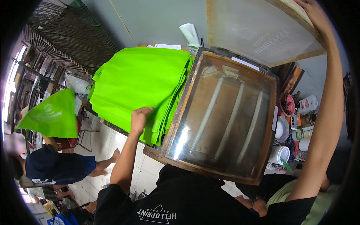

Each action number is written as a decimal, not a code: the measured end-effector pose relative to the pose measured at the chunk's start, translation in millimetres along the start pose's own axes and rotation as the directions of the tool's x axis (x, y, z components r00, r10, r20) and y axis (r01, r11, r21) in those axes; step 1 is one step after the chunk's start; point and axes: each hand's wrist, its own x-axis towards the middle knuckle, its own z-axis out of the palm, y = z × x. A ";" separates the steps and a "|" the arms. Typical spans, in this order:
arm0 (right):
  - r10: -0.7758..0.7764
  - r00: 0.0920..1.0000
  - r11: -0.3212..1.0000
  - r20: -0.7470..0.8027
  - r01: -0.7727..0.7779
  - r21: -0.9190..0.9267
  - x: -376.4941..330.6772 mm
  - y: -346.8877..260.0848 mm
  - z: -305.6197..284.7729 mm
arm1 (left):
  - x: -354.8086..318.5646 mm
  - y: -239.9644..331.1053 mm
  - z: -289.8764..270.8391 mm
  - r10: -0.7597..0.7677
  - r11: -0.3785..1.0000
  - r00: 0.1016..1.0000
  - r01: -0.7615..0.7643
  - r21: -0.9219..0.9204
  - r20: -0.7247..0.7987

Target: The person prepares a screen printing frame with white ink using a stick and a scraper, then applies the ink through the screen onto green fabric bags one by one.

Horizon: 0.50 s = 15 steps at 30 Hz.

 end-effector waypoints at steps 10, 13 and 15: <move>-0.170 0.977 0.984 -0.130 0.161 -0.081 7.7 29.9 11.4 | -82.7 45.5 121.8 0.174 0.747 0.448 -0.640 0.178 0.877; -0.181 0.967 0.980 -0.178 0.162 -0.114 9.3 39.0 16.3 | -121.8 37.5 170.9 0.368 0.508 0.277 -0.859 0.058 0.888; -0.174 0.975 0.983 -0.135 0.164 -0.085 9.4 32.8 14.4 | -138.2 41.5 195.4 0.472 0.390 0.188 -0.921 -0.013 0.861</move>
